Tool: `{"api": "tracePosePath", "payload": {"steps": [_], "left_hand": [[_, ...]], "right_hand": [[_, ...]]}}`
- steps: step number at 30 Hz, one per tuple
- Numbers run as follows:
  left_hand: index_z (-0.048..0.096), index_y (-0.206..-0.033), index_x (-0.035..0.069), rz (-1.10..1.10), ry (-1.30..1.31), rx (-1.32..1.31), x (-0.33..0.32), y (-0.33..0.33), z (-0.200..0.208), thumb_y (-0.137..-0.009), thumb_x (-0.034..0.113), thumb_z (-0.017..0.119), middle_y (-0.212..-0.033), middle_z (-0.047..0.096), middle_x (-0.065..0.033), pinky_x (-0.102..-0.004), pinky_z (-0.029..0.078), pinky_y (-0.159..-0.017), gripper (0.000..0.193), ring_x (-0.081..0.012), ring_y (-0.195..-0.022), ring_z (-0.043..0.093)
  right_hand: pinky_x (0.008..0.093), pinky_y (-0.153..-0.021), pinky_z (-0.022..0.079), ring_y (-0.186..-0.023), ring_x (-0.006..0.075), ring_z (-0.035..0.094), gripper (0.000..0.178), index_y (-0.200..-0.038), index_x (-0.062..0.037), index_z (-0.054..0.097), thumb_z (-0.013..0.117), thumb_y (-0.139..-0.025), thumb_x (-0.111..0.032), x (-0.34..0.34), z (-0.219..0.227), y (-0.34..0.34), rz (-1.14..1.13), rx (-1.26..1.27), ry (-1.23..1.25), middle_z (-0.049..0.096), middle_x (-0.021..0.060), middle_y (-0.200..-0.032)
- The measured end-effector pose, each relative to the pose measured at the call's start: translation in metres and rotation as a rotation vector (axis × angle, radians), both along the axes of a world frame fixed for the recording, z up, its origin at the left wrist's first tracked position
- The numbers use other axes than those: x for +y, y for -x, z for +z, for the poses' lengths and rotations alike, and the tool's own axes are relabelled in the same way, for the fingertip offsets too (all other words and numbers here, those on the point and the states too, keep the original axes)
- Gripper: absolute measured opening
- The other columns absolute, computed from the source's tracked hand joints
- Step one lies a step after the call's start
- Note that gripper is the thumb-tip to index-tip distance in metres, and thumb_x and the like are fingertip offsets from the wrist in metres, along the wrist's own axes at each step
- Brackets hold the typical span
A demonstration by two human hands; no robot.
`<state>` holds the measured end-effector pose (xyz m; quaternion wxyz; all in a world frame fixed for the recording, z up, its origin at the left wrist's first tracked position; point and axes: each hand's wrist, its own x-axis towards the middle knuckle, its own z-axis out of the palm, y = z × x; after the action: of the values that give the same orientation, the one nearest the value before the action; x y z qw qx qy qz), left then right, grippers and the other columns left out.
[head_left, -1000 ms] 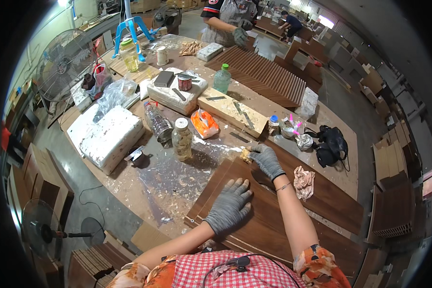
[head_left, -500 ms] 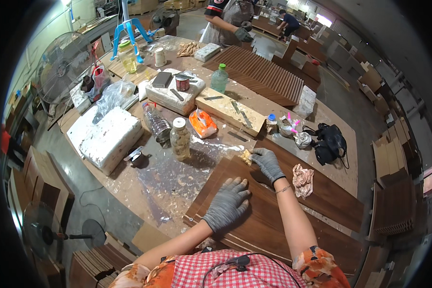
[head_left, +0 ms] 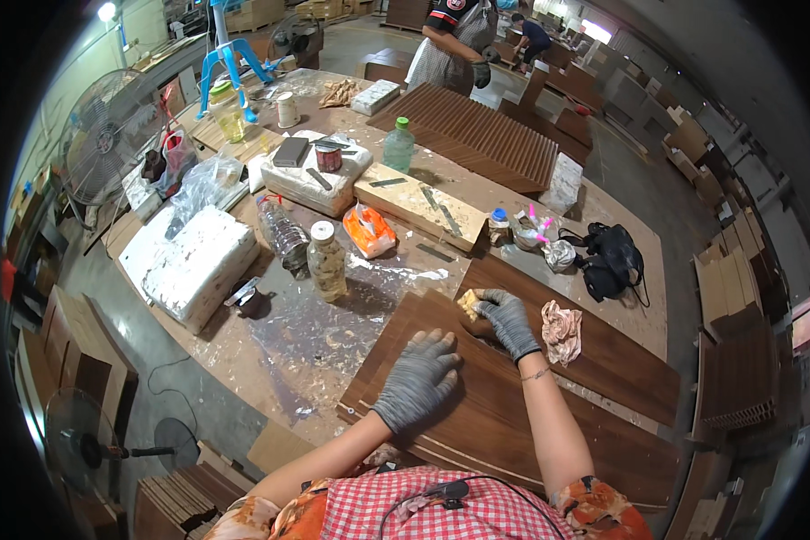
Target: The person is wiping and applying a finish to wooden furniture panels using a cloth rag.
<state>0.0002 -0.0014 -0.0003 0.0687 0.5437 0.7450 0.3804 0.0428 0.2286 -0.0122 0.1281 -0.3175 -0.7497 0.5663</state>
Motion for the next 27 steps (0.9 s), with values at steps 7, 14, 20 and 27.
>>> {"api": "tracePosePath", "payload": {"steps": [7, 14, 20, 27], "left_hand": [[0.066, -0.112, 0.005, 0.001, -0.006, -0.006, 0.002, 0.001, -0.004, -0.088, 0.021, 0.057, -0.137, 0.052, -0.0163, -0.0452, 0.023, -0.116, 0.03, -0.0341, -0.133, 0.041], [0.066, -0.111, 0.005, 0.014, -0.011, -0.015, -0.002, 0.002, -0.007, -0.088, 0.019, 0.057, -0.135, 0.053, -0.0154, -0.0456, 0.023, -0.116, 0.029, -0.0339, -0.133, 0.041], [0.066, -0.11, 0.004, -0.002, -0.031, -0.014, 0.004, -0.001, -0.002, -0.088, 0.018, 0.058, -0.135, 0.054, -0.0153, -0.0463, 0.024, -0.115, 0.027, -0.0344, -0.132, 0.042], [0.067, -0.108, 0.004, 0.01, -0.042, -0.041, -0.001, 0.003, -0.008, -0.087, 0.017, 0.058, -0.133, 0.055, -0.0155, -0.0466, 0.025, -0.115, 0.026, -0.0347, -0.131, 0.043]], "right_hand": [[0.0288, -0.083, 0.052, -0.091, 0.0159, 0.065, 0.027, -0.108, 0.004, 0.067, 0.071, -0.084, -0.007, -0.001, -0.008, 0.002, 0.068, 0.026, -0.112, 0.071, 0.0129, -0.102], [0.027, -0.068, 0.055, -0.079, 0.0122, 0.066, 0.026, -0.106, 0.0032, 0.067, 0.07, -0.083, -0.008, -0.019, 0.027, -0.008, 0.107, -0.156, 0.113, 0.071, 0.0089, -0.093], [0.0279, -0.066, 0.057, -0.077, 0.0149, 0.068, 0.021, -0.101, 0.0014, 0.07, 0.068, -0.082, -0.008, -0.009, 0.009, -0.006, 0.063, -0.066, -0.349, 0.071, 0.01, -0.086], [0.0277, -0.06, 0.055, -0.069, 0.0153, 0.068, 0.021, -0.098, 0.0042, 0.07, 0.068, -0.082, -0.009, -0.029, 0.049, -0.013, 0.104, -0.232, -0.078, 0.07, 0.0126, -0.08]]}}
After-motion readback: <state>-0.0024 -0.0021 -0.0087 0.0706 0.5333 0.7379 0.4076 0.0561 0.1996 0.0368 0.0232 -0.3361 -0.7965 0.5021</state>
